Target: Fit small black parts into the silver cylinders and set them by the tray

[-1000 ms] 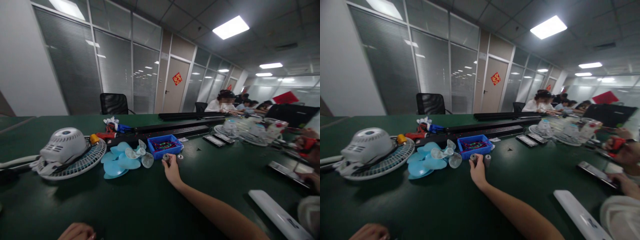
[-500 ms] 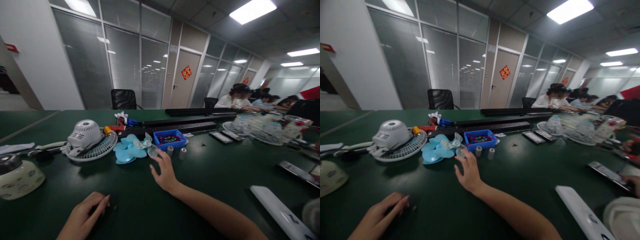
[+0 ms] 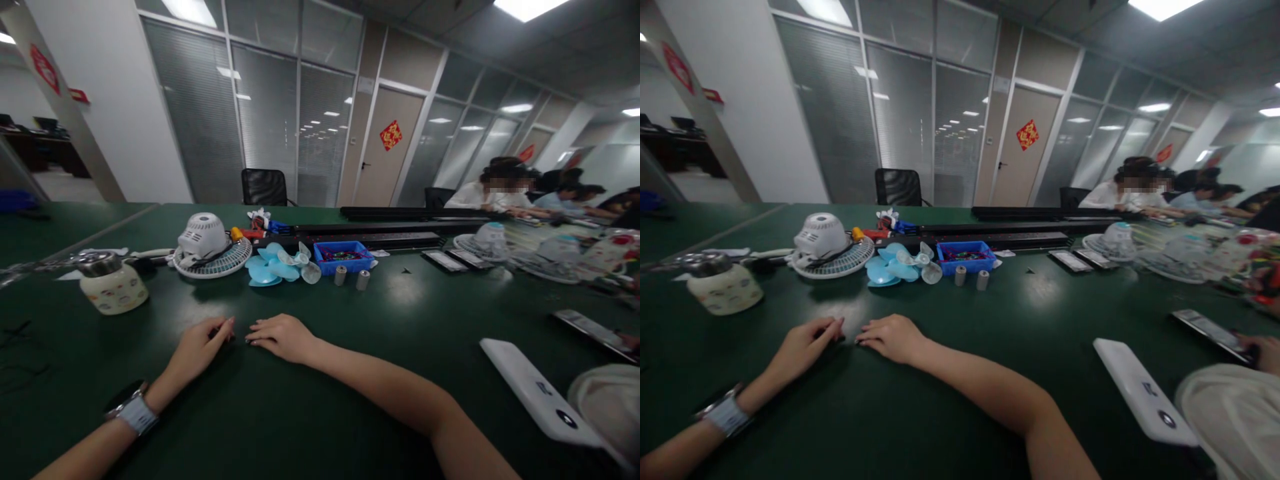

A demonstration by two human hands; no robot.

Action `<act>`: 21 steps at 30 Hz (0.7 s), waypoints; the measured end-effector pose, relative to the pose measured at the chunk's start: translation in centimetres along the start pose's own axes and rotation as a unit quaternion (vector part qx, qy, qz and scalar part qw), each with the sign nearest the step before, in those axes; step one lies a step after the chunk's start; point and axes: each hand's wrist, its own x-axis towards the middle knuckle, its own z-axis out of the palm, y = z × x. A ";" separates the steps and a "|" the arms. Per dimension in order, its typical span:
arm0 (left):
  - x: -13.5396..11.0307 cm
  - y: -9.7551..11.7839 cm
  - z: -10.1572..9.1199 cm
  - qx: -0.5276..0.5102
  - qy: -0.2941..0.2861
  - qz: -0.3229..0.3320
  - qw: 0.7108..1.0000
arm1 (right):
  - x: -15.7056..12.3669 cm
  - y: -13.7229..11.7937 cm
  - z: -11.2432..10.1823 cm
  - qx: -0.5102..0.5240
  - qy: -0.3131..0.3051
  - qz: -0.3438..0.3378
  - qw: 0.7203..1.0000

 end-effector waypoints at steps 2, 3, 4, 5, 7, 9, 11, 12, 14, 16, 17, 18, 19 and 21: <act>-0.1 0.2 0.0 0.002 0.003 -0.001 1.000 | 0.2 -0.1 0.0 -0.004 0.009 0.008 1.000; -0.1 0.3 -0.1 0.002 0.004 -0.003 1.000 | 0.3 -0.2 0.1 -0.007 0.016 0.009 1.000; -0.1 0.3 -0.1 0.003 0.005 -0.004 1.000 | 0.5 -0.4 0.2 -0.013 0.022 0.009 1.000; -0.1 0.4 -0.1 0.003 0.005 -0.004 1.000 | 0.7 -0.5 0.4 -0.021 0.025 0.009 0.999; -0.1 0.5 -0.2 0.004 0.004 -0.002 1.000 | 1.0 -0.9 0.7 -0.041 0.025 0.008 0.999; -0.2 0.4 -0.2 0.005 0.003 0.002 1.000 | 1.2 -1.1 0.4 -0.060 0.028 0.012 0.998; -0.2 0.3 -0.3 0.005 0.002 0.006 1.000 | 1.0 -0.7 -1.0 -0.082 0.056 0.042 0.994; -0.3 0.1 -0.3 0.005 0.001 0.008 1.000 | 0.7 -0.1 -2.2 -0.096 0.080 0.069 0.990; -0.3 -0.1 -0.3 0.004 0.000 0.010 1.000 | -0.3 1.9 -5.5 -0.130 0.140 0.150 0.970; -0.2 -0.3 -0.2 0.002 -0.001 0.010 1.000 | -1.6 4.7 -9.1 -0.164 0.192 0.237 0.938; -0.2 -0.4 -0.2 0.000 -0.001 0.009 1.000 | -2.4 6.2 -10.7 -0.180 0.209 0.276 0.921; -0.1 -0.4 -0.2 -0.001 -0.002 0.008 1.000 | -3.1 7.6 -12.0 -0.194 0.218 0.310 0.905; 0.0 -0.4 -0.2 -0.003 -0.002 0.007 1.000 | -3.8 8.8 -13.0 -0.205 0.221 0.338 0.892; 0.1 -0.3 -0.2 -0.005 -0.001 0.008 1.000 | -4.9 10.6 -13.9 -0.218 0.211 0.376 0.875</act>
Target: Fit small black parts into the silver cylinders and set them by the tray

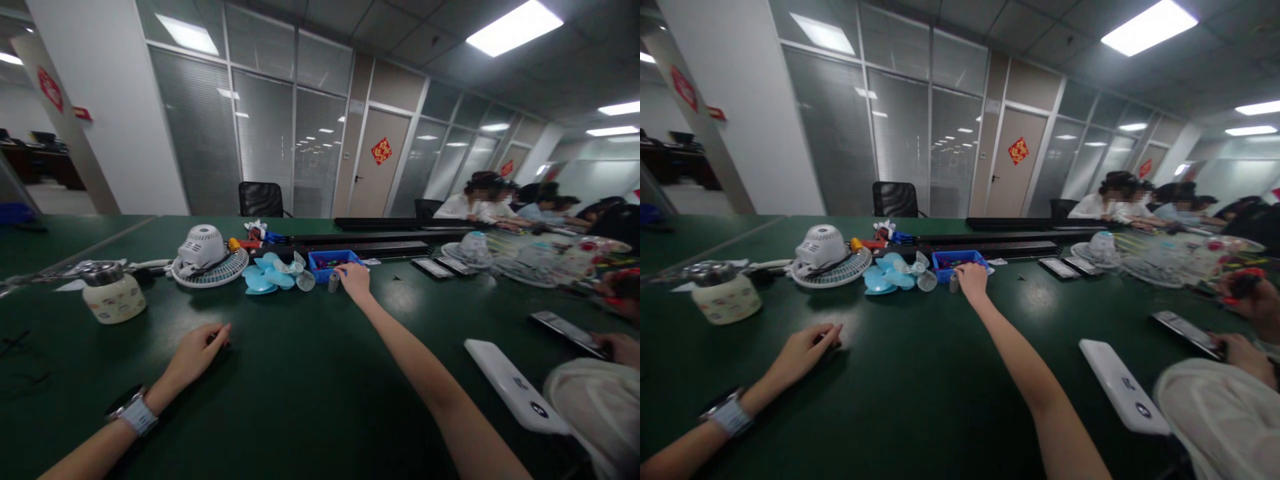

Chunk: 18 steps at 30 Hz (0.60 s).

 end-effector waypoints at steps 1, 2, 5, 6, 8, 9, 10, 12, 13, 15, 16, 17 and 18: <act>0.0 0.0 0.0 -0.001 -0.001 0.001 1.000 | 0.0 0.6 0.2 -0.010 -0.007 0.010 1.000; 0.1 0.0 0.0 -0.002 -0.001 0.001 1.000 | 0.0 1.0 0.6 -0.018 -0.014 0.016 1.000; 0.1 -0.3 0.1 -0.006 -0.006 -0.001 1.000 | -0.4 1.3 1.5 -0.031 -0.023 0.030 0.999; 0.1 -0.4 0.2 -0.006 -0.008 -0.002 1.000 | -0.4 1.3 1.7 -0.033 -0.022 0.033 0.999; 0.1 -0.9 0.3 -0.002 -0.008 -0.003 1.000 | -0.5 1.2 1.9 -0.033 -0.020 0.036 0.999; 0.1 -1.1 0.3 0.000 -0.008 -0.004 1.000 | -0.5 1.2 1.8 -0.032 -0.018 0.037 0.999; 0.1 -1.2 0.3 0.002 -0.010 -0.005 1.000 | -0.5 1.2 1.8 -0.031 -0.017 0.037 0.999; 0.1 -1.4 0.3 0.000 -0.017 -0.007 1.000 | -0.6 1.2 1.6 -0.028 -0.016 0.036 0.999; 0.1 -1.4 0.3 -0.003 -0.021 -0.006 1.000 | -0.7 1.2 1.6 -0.027 -0.016 0.035 0.999; 0.2 -1.5 0.2 -0.005 -0.028 -0.005 1.000 | -0.7 1.1 1.7 -0.028 -0.018 0.034 0.999; 0.2 -1.5 0.2 -0.003 -0.029 -0.004 1.000 | -0.7 1.1 1.7 -0.029 -0.019 0.034 0.999; 0.3 -1.5 0.1 0.000 -0.030 -0.003 1.000 | -0.6 1.1 1.8 -0.031 -0.019 0.034 0.999; 0.3 -1.6 0.1 0.004 -0.030 -0.003 1.000 | -0.6 1.0 1.8 -0.034 -0.020 0.034 0.999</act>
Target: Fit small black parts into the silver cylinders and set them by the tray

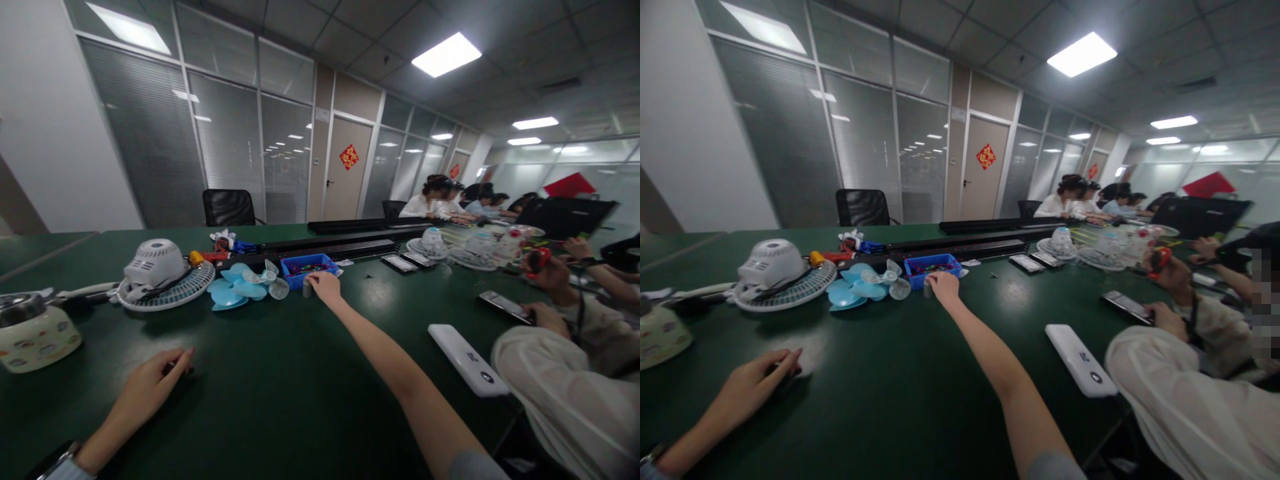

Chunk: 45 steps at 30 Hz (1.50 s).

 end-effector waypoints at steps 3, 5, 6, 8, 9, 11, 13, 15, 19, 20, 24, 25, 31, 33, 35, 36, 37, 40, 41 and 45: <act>0.1 -0.3 0.1 0.007 0.001 0.001 1.000 | 0.3 -0.1 0.0 -0.009 -0.005 -0.001 1.000; 0.2 -0.5 0.2 0.008 0.001 0.002 1.000 | 0.4 -0.1 -0.1 -0.015 -0.008 -0.004 1.000; 0.2 -0.6 0.2 0.009 0.000 0.002 1.000 | 0.4 -0.1 -0.1 -0.018 -0.009 -0.007 1.000; 0.1 -0.6 0.3 0.008 -0.003 0.002 1.000 | 0.4 -0.1 -0.1 -0.023 -0.008 -0.017 1.000; 0.1 -0.5 0.3 0.008 -0.002 0.002 1.000 | 0.3 -0.1 -0.1 -0.025 -0.007 -0.023 0.999; 0.0 -0.3 0.2 0.008 -0.002 0.004 1.000 | 0.1 0.0 -0.1 -0.024 -0.005 -0.036 0.999; 0.0 0.1 0.1 0.010 -0.005 0.006 1.000 | -0.3 0.3 -0.1 -0.018 0.004 -0.044 0.999; 0.0 0.2 0.0 0.014 -0.011 0.006 1.000 | -0.9 0.8 -0.2 -0.011 0.024 -0.041 0.999; 0.1 0.1 0.0 0.014 -0.012 0.001 1.000 | -2.5 2.9 -0.1 0.010 0.057 0.005 0.998; 0.1 0.1 0.1 0.010 -0.012 0.000 1.000 | -2.8 3.6 0.0 0.019 0.054 0.019 0.998; 0.0 0.2 0.3 -0.006 0.012 -0.011 1.000 | -3.5 5.5 0.4 0.077 0.015 0.053 0.996; -0.1 0.3 0.3 -0.007 0.020 -0.013 1.000 | -3.6 5.8 0.4 0.095 0.006 0.057 0.994; -0.3 0.5 0.2 -0.010 0.027 0.003 1.000 | -6.0 3.6 0.0 0.204 -0.035 0.026 0.978; -0.4 0.6 0.4 -0.021 0.043 0.008 0.999 | -7.6 1.5 -0.2 0.243 -0.066 -0.013 0.968; -0.6 0.8 0.7 -0.039 0.056 0.022 0.997 | -9.2 -1.3 -0.2 0.277 -0.105 -0.059 0.953; -0.7 0.9 1.0 -0.047 0.061 0.035 0.996 | -9.8 -2.8 -0.1 0.294 -0.125 -0.086 0.944; -0.8 0.9 1.2 -0.052 0.066 0.053 0.995 | -10.4 -4.3 0.1 0.315 -0.145 -0.115 0.931; -1.3 1.0 1.7 -0.041 0.077 0.131 0.988 | -11.4 -8.4 1.3 0.389 -0.188 -0.189 0.882; -1.5 0.9 1.8 -0.031 0.077 0.159 0.984 | -11.6 -9.5 1.8 0.406 -0.196 -0.203 0.869; -1.6 0.5 2.0 0.002 0.064 0.230 0.971 | -11.8 -12.0 3.4 0.413 -0.208 -0.220 0.859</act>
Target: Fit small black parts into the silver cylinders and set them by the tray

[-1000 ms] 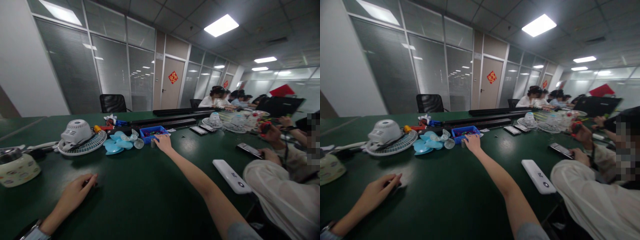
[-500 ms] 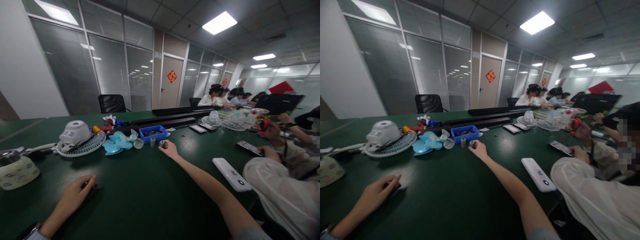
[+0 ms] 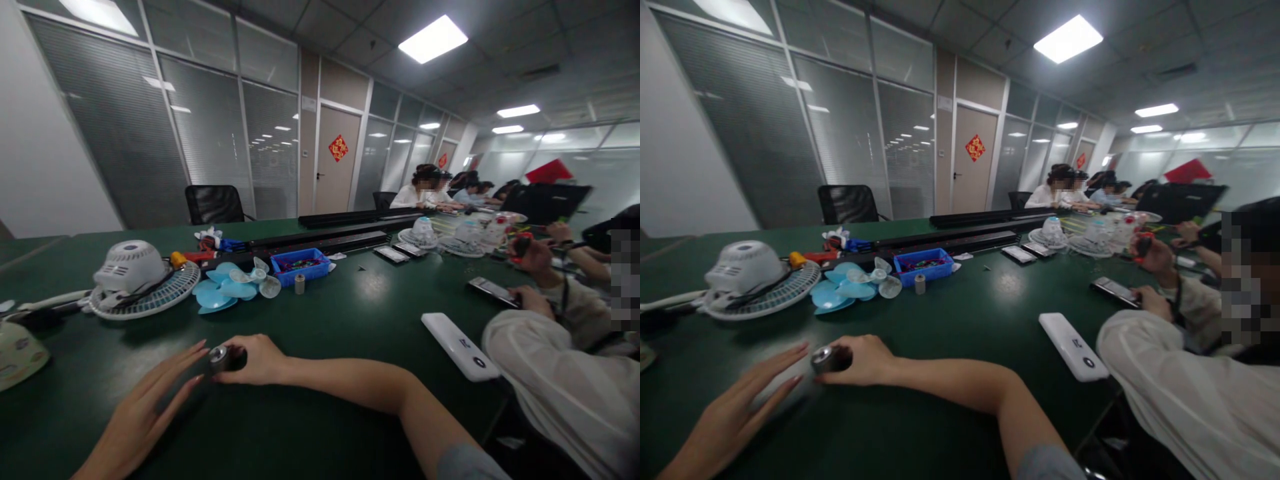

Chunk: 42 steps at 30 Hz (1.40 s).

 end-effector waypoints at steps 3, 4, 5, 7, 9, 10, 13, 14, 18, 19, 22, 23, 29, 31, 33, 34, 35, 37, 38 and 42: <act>0.2 0.0 0.4 -0.012 -0.015 0.017 1.000 | 0.2 -0.1 0.2 -0.003 -0.004 0.001 1.000; 0.4 0.1 0.6 -0.022 -0.013 0.014 1.000 | 0.2 -0.2 0.1 -0.010 -0.004 0.004 1.000; 0.7 0.4 0.7 -0.034 -0.006 0.007 0.999 | 0.2 -0.3 0.0 -0.019 -0.003 0.005 1.000; 1.5 1.2 0.7 -0.059 0.011 -0.024 0.998 | 0.2 -0.6 -0.2 -0.041 -0.005 0.002 0.999; 2.4 2.3 0.3 -0.081 0.027 -0.071 0.994 | 0.2 -0.9 -0.4 -0.054 -0.011 -0.005 0.998; 2.9 2.9 0.0 -0.090 0.029 -0.091 0.991 | 0.2 -1.0 -0.5 -0.057 -0.013 -0.009 0.998; 4.3 4.5 -1.0 -0.120 0.018 -0.148 0.982 | 0.3 -1.3 -0.5 -0.067 -0.019 -0.005 0.998; 4.6 4.9 -1.2 -0.136 -0.002 -0.170 0.976 | 0.4 -1.4 -0.4 -0.072 -0.019 -0.001 0.997; 5.2 5.5 -1.0 -0.199 0.018 -0.181 0.963 | 0.5 -1.1 0.0 -0.073 -0.004 0.007 0.997; 5.1 5.5 -0.8 -0.221 0.033 -0.173 0.959 | 0.5 -1.0 0.0 -0.065 -0.003 0.004 0.998; 4.6 5.1 -0.4 -0.276 0.083 -0.164 0.943 | 0.3 -0.9 -0.2 -0.012 -0.008 0.011 1.000; 4.3 4.7 -0.5 -0.277 0.104 -0.167 0.941 | 0.2 -1.0 -0.4 0.016 -0.011 0.025 1.000; 2.8 1.2 -1.0 -0.212 0.041 -0.248 0.944 | 0.0 -0.1 -2.3 0.276 -0.014 0.169 0.946; 2.6 0.3 -0.8 -0.214 -0.021 -0.271 0.938 | 0.2 0.7 -2.9 0.379 -0.017 0.198 0.904; 2.5 -0.1 -0.4 -0.212 -0.058 -0.273 0.937 | 0.4 1.6 -3.3 0.464 -0.011 0.219 0.858; 2.4 -0.1 -0.2 -0.210 -0.066 -0.268 0.938 | 0.5 1.9 -3.5 0.499 -0.007 0.228 0.836; 2.3 -0.2 -0.1 -0.208 -0.070 -0.262 0.940 | 0.6 2.2 -3.7 0.529 -0.002 0.236 0.815; 2.2 -0.2 0.1 -0.203 -0.073 -0.250 0.944 | 0.8 2.4 -4.0 0.574 -0.001 0.254 0.778; 2.2 -0.1 0.1 -0.199 -0.074 -0.246 0.946 | 0.8 2.4 -4.1 0.590 -0.004 0.264 0.763; 2.2 0.0 0.0 -0.177 -0.078 -0.236 0.952 | 1.0 2.2 -4.2 0.618 -0.021 0.289 0.731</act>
